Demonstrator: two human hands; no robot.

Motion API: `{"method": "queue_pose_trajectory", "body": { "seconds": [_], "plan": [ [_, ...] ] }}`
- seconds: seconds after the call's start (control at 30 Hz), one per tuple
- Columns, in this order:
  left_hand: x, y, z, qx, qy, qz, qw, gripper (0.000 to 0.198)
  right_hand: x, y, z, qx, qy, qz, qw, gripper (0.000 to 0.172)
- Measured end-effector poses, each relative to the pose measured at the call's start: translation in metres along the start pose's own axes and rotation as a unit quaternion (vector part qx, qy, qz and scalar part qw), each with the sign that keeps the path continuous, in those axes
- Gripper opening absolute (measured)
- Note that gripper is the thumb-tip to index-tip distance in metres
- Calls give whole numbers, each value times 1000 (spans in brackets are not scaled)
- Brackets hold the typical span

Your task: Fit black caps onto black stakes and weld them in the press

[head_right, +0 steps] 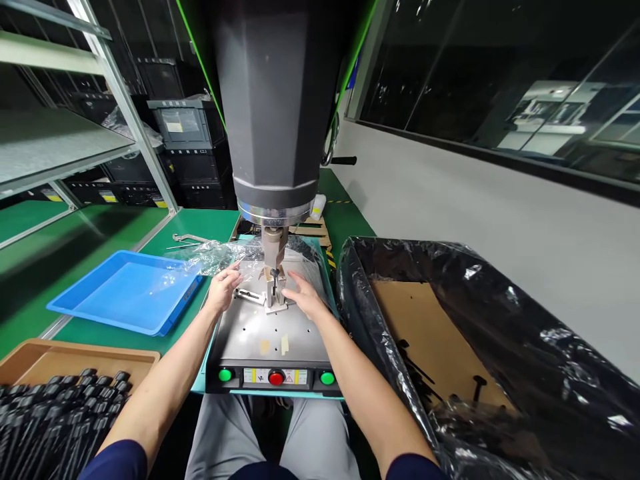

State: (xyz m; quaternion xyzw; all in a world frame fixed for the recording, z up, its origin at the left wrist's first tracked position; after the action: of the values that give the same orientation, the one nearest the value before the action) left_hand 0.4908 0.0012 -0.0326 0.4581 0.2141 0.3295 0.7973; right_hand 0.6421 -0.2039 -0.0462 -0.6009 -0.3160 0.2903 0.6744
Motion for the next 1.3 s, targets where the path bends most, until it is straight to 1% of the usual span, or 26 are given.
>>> {"method": "queue_pose_trajectory", "body": {
  "seconds": [0.07,0.1,0.17,0.23,0.27,0.33,0.4,0.43,0.5,0.57,0.67,0.87,1.0,1.13,1.3],
  "plan": [
    [-5,0,6,-46,-21,-16,999,23,-19,2,5,61,-27,19,998,62],
    [-8,0,9,-55,-30,-20,998,25,-25,3,9,95,-28,23,995,62],
    [-13,-1,17,-78,-21,-49,996,29,-30,3,18,164,7,38,986,57],
    [-20,-2,25,-98,0,-90,991,29,-27,2,25,215,68,70,972,58],
    [-24,-2,30,-106,7,-111,988,28,-23,2,27,223,94,85,967,58],
    [-30,-2,38,-111,3,-143,983,26,-15,3,30,213,127,89,965,50],
    [-35,-2,44,-110,5,-148,983,25,-10,6,30,203,146,67,966,41],
    [-36,-2,45,-110,12,-143,984,26,-8,7,30,203,154,55,965,40],
    [-37,-2,44,-111,33,-130,985,24,-9,11,29,206,160,41,964,40],
    [-37,-2,41,-112,46,-122,985,21,-10,13,28,195,150,34,969,41],
    [-36,-2,34,-113,40,-114,986,19,-11,14,28,176,136,32,974,40],
    [-37,-8,29,-123,29,-115,985,17,-15,14,30,177,154,59,970,38],
    [-37,-14,27,-134,38,-117,983,18,-20,13,34,188,158,72,967,39],
    [-36,-17,25,-137,51,-123,982,19,-27,6,37,220,160,88,958,36],
    [-40,-22,25,-153,64,-148,975,12,-40,-6,39,247,163,126,947,29]
  ]
}}
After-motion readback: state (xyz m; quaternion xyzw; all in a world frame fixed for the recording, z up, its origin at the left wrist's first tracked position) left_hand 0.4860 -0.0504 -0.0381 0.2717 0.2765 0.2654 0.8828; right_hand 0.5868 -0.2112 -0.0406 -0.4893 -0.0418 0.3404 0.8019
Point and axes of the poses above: each hand's wrist, its own x-axis towards the middle knuckle, its own z-axis out of the palm, y = z × x, the point moved 1 cm from there along x, towards the middle knuckle, and after that the axes turned 7 degrees about -y, right-handed, at the moved point
